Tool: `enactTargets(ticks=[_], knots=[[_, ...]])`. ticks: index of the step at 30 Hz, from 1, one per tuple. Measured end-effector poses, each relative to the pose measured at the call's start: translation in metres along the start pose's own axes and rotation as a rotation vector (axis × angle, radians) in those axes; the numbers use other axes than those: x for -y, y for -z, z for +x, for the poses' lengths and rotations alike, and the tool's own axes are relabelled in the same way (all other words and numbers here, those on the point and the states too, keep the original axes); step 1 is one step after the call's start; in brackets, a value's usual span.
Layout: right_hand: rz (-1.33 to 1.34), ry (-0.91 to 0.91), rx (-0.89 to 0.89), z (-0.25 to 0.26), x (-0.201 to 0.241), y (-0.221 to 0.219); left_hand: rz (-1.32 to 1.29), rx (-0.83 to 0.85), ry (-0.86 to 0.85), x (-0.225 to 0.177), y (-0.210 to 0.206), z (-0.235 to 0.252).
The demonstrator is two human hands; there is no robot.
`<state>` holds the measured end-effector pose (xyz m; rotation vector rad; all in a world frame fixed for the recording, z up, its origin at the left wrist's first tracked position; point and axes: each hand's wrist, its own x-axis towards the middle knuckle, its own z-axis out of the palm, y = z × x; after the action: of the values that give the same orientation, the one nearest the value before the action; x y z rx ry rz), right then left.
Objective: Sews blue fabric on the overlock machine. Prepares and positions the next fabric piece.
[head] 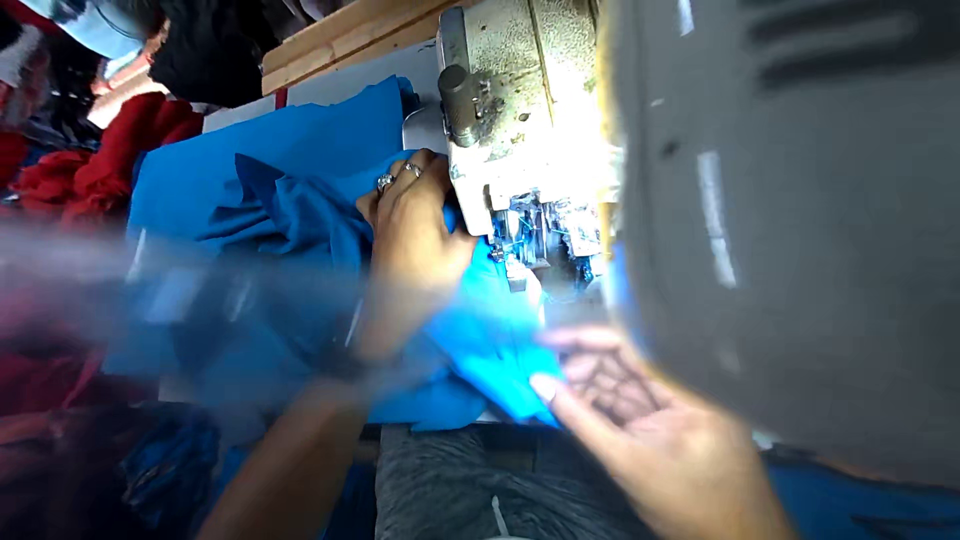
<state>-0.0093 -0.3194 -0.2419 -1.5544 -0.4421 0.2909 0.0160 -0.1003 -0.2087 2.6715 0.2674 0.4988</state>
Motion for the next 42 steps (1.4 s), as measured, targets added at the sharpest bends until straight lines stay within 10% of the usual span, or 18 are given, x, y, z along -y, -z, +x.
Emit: enactTargets(ticks=[13, 20, 25, 33, 38, 42], knots=[[-0.058, 0.026, 0.073, 0.027, 0.008, 0.003, 0.082, 0.361, -0.251, -0.012, 0.099, -0.032], [-0.550, 0.210, -0.064, 0.006, 0.030, 0.007, -0.323, 0.145, -0.507, -0.006, 0.096, -0.057], [-0.693, 0.702, -0.173, -0.014, 0.047, -0.017, -0.282, 0.006, -0.454, -0.079, 0.128, -0.091], [-0.343, 0.984, -0.101, -0.033, 0.064, -0.015, -0.313, -0.078, -0.391, -0.091, 0.129, -0.121], [-0.211, 0.613, -0.053, -0.053, 0.038, 0.042, -0.690, -0.083, -0.263, -0.048, 0.092, -0.180], [-0.305, 0.442, 0.023, -0.083, 0.037, 0.023, -1.153, 0.070, 0.195, -0.044, 0.039, -0.198]])
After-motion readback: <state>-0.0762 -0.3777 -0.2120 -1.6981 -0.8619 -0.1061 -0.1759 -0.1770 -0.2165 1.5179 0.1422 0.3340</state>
